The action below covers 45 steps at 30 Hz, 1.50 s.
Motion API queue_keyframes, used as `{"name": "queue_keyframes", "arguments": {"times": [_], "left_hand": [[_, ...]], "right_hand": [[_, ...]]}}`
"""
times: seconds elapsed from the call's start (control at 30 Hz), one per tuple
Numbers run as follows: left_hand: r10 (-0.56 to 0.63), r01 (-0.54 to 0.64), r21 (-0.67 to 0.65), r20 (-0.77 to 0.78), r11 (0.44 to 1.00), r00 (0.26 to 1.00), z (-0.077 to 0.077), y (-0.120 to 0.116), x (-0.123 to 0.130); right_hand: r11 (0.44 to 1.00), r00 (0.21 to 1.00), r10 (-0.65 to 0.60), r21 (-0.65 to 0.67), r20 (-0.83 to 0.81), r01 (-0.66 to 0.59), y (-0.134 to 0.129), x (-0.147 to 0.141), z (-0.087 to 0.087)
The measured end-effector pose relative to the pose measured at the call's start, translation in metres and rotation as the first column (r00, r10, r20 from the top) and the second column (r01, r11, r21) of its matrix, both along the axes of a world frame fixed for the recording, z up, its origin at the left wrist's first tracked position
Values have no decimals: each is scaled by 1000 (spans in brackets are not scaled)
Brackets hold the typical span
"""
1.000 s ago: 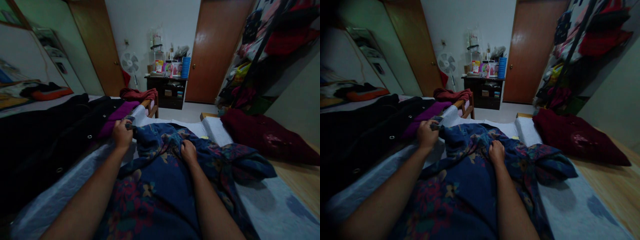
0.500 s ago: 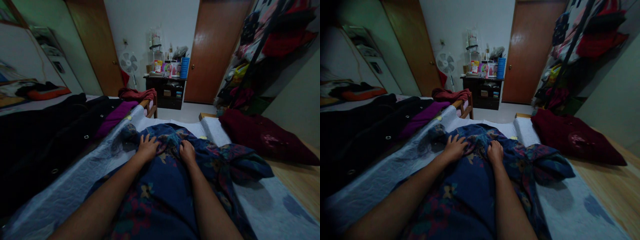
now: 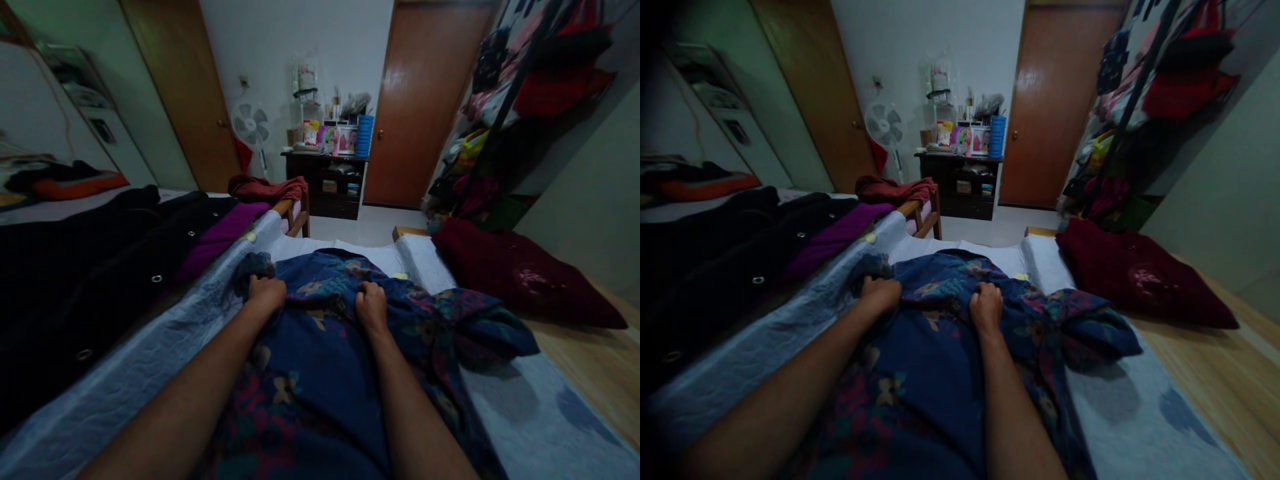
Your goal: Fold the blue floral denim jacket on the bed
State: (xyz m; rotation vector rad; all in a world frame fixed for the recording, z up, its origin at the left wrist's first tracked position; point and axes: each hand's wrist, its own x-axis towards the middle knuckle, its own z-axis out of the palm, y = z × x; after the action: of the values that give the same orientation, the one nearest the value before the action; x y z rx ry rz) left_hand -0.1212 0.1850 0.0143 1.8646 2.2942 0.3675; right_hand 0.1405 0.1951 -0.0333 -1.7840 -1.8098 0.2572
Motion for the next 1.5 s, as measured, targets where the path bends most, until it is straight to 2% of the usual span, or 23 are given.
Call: {"name": "queue_keyframes", "arguments": {"times": [0.13, 0.2, 0.27, 0.37, 0.47, 0.6, 0.7, 0.8, 0.9, 1.0, 1.07, 1.23, 1.37, 1.5], "left_hand": [[-170, 164, -131, -38, 978, 985, 14, 23, 22], [-240, 237, -98, -18, 967, 971, 20, 36, 36], [-266, 267, 18, -23, 964, 964, 22, 50, 47], [-177, 179, 139, -30, 974, 984, 18, 70, 57], [-64, 64, 89, 3, 994, 998, 11, 88, 58], [-20, 21, -28, 31, 999, 999, 8, 100, 56], [-16, 18, -70, 35, 997, 999, 11, 95, 60], [-37, 39, -37, 35, 999, 999, 16, 79, 68], [-92, 93, 4, 125, 996, 988, 16, 60, 73], [-22, 15, 28, 261, 1000, 965, 6, 45, 70], [46, -53, 17, 291, 998, 956, -3, 39, 65], [26, -27, 1, 259, 1000, 965, -24, 31, 56], [-55, 41, 58, 277, 998, 959, -27, 29, 55], [-43, -18, 217, 270, 976, 962, -24, 30, 53]], "right_hand": [[999, 1000, 4, -41, 22, -4, -5, -3, 7], [998, 1000, -3, -66, 17, 4, -6, -3, 9], [995, 1000, -1, -95, 19, 3, -7, -3, 9], [992, 999, 4, -125, 40, 1, -7, -4, 10], [991, 998, -3, -134, 64, 11, -6, -4, 10], [991, 997, -3, -131, 77, 13, -5, -5, 9], [990, 996, -3, -139, 85, 15, -4, -5, 8], [986, 995, -7, -163, 98, 23, -5, -5, 11], [981, 995, -8, -193, 98, 27, -5, -6, 14], [981, 996, 0, -191, 94, 18, -7, -6, 15], [983, 995, 0, -180, 95, 17, -8, -6, 15], [988, 996, -1, -153, 84, 14, -8, -6, 13], [991, 997, 1, -136, 71, 8, -6, -4, 9], [995, 1000, 3, -98, 18, -1, -2, -1, 5]]}}
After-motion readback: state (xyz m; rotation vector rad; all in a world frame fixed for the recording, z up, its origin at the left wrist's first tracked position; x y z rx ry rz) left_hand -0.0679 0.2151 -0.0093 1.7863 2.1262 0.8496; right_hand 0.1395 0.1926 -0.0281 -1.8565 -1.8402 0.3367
